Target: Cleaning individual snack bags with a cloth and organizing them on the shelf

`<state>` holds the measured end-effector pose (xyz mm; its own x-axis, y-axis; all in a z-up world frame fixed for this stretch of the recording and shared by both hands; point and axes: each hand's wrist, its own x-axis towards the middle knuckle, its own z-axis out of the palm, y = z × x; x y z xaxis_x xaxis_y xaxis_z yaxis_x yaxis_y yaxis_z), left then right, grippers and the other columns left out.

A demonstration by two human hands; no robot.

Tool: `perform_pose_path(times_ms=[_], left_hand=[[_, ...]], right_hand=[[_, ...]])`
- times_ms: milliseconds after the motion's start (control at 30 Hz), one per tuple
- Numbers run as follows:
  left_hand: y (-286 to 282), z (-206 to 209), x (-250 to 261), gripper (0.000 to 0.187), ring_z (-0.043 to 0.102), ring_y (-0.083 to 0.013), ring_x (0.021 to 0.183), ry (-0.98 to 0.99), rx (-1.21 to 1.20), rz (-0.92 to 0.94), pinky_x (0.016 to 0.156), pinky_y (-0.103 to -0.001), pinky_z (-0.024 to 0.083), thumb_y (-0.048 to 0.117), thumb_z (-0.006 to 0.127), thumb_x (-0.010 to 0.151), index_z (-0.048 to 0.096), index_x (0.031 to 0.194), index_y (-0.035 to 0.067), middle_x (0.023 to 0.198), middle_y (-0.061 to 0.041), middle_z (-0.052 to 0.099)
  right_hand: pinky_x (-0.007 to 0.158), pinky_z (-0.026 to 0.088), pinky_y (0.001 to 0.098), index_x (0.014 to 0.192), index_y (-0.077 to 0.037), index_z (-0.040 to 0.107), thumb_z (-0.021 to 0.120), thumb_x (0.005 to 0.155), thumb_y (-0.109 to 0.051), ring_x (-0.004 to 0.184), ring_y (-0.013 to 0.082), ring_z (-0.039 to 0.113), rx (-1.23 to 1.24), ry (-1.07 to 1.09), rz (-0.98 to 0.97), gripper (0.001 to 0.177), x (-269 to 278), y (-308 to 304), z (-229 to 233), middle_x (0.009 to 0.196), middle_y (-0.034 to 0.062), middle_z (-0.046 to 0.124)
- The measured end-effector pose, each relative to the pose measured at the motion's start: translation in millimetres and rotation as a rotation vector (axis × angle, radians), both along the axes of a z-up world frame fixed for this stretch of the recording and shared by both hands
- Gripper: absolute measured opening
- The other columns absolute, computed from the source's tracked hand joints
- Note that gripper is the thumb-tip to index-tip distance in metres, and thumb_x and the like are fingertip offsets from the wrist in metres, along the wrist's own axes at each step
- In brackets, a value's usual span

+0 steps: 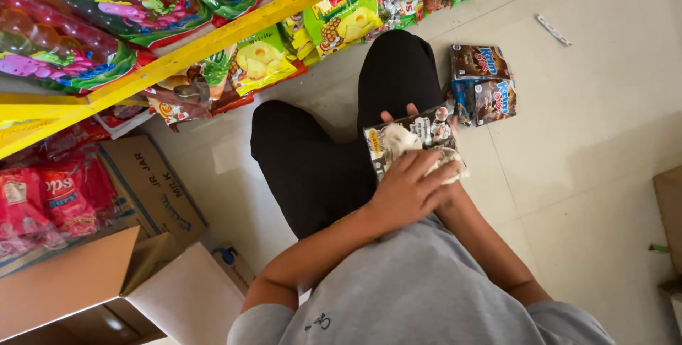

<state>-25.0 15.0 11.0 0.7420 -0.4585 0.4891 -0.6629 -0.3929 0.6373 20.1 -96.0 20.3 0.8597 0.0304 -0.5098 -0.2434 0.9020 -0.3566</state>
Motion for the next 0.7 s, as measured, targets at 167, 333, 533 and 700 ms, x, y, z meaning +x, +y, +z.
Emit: perform_pose_path(times_ms=[167,333,533,700], left_hand=[[14.3,-6.9,13.5,0.072,0.061,-0.0397,0.118,-0.011,0.061,0.08,0.09,-0.051,0.052,0.064,0.066,0.087,0.053,0.148,0.029,0.138,-0.012,0.056],[25.3,17.5,28.4,0.049,0.068,-0.0376,0.114,0.313,-0.306,0.235,0.098,-0.045,0.057,0.025,0.082,0.08,0.068,0.126,0.013,0.122,-0.013,0.066],[28.8,-6.1,29.2,0.048,0.061,-0.0165,0.096,0.907,-1.098,0.273,0.079,-0.033,0.053,0.004,0.077,0.084,0.058,0.128,0.005,0.106,-0.008,0.068],[47.2,-20.6,42.5,0.029,0.07,-0.0358,0.085,0.529,-0.352,0.573,0.073,-0.04,0.055,0.019,0.078,0.088,0.064,0.111,0.009,0.091,-0.013,0.067]], right_hand=[[0.111,0.043,0.0432,0.15,0.006,0.045,0.045,0.093,-0.063,0.128,0.0298,0.054,-0.181,0.013,0.117,0.089,5.7,-4.7,13.9,0.145,0.0224,0.054],[0.115,0.039,0.0455,0.152,0.008,0.041,0.037,0.093,-0.07,0.136,0.0331,0.05,-0.359,0.018,0.232,0.098,-10.9,-15.7,16.6,0.15,0.0243,0.05],[0.11,0.041,0.0544,0.159,-0.01,0.033,0.081,0.068,-0.004,0.137,0.0439,0.042,-0.733,-0.251,0.362,0.103,-24.7,-53.8,-16.2,0.151,0.0247,0.039],[0.091,0.053,0.0298,0.139,-0.014,0.065,0.095,0.062,-0.003,0.101,0.0171,0.064,-1.099,-0.06,0.365,0.084,-31.7,-64.5,-55.5,0.115,0.0088,0.072]])
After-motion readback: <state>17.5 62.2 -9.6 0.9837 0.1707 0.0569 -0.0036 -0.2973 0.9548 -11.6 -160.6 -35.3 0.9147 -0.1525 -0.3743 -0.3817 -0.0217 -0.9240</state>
